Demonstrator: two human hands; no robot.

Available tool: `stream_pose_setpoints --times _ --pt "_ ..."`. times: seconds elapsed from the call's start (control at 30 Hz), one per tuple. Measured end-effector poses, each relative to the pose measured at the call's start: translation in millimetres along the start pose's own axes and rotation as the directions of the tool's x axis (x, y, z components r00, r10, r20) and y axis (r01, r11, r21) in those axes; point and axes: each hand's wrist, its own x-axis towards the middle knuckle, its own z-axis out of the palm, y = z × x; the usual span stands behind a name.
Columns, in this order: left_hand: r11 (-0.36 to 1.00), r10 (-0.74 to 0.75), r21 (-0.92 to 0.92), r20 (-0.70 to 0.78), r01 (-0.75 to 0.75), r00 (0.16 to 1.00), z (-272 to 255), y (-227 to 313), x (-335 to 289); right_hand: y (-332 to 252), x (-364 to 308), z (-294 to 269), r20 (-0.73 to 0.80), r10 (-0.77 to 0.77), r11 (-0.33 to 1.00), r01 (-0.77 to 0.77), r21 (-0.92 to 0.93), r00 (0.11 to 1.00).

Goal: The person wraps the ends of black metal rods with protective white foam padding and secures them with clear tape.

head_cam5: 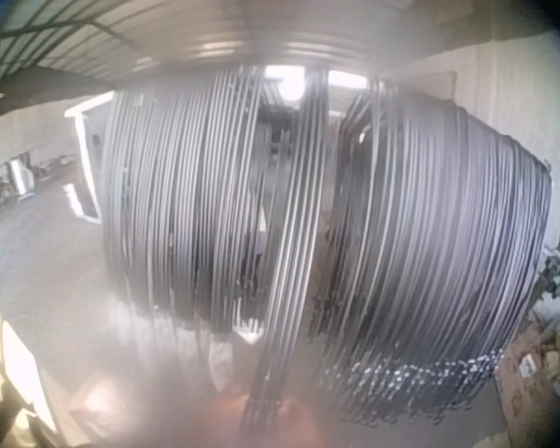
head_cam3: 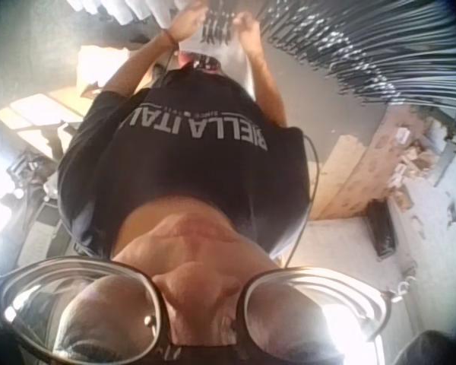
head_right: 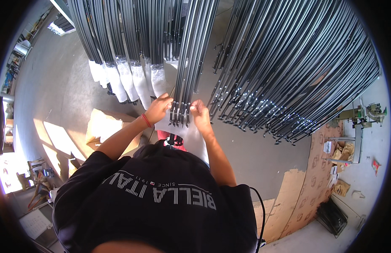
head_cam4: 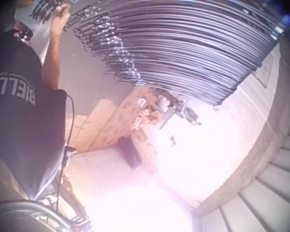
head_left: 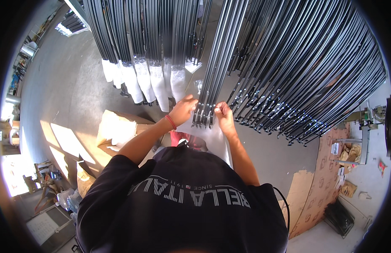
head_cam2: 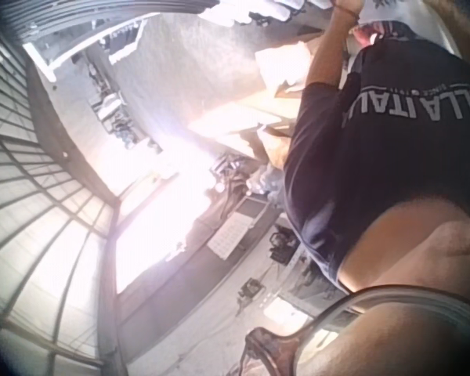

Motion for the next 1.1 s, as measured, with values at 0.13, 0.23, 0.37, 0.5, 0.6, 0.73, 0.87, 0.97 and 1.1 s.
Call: stream_pose_setpoints --times 0.13,0.23,0.37,0.5,0.6,0.73,0.87,0.97,1.1 --pt "1.000 -0.003 0.021 -0.066 0.005 0.998 1.4 5.0 2.3 1.7 -1.1 1.7 -0.044 0.001 1.000 -0.001 -0.015 0.999" --pt "1.000 0.003 0.012 -0.080 -0.002 0.997 -1.9 9.8 5.7 6.9 -2.8 1.6 -0.043 0.021 1.000 -0.021 -0.004 0.999" --pt "1.000 0.018 -0.005 -0.097 -0.019 0.995 0.4 6.5 6.6 8.5 -5.0 -0.8 -0.031 0.028 1.000 -0.027 0.004 0.999" --pt "1.000 -0.020 0.003 -0.017 0.020 1.000 -6.1 10.5 7.8 -4.3 -3.3 0.1 -0.050 -0.026 0.991 0.020 -0.131 0.998" --pt "1.000 -0.023 0.008 0.033 0.023 0.999 -7.9 6.0 5.1 -12.4 -0.3 0.1 -0.047 -0.017 0.986 0.009 -0.164 0.999" --pt "1.000 -0.026 -0.012 0.057 0.026 0.998 -4.5 -0.3 0.7 -15.5 4.9 -0.1 -0.027 -0.059 0.986 0.054 -0.159 0.998" --pt "1.000 0.008 -0.017 0.024 -0.008 1.000 0.1 -3.1 -3.8 -20.4 6.4 0.7 -0.023 -0.061 0.988 0.057 -0.142 0.998" --pt "0.999 0.010 -0.037 0.077 -0.007 0.997 -3.0 -5.7 -1.8 -28.5 5.2 1.5 -0.009 -0.052 0.993 0.051 -0.110 0.999" --pt "0.995 -0.037 -0.085 0.155 0.051 0.987 -4.9 -4.8 2.1 -31.4 7.0 -2.5 -0.005 -0.095 0.980 0.093 -0.174 0.995"
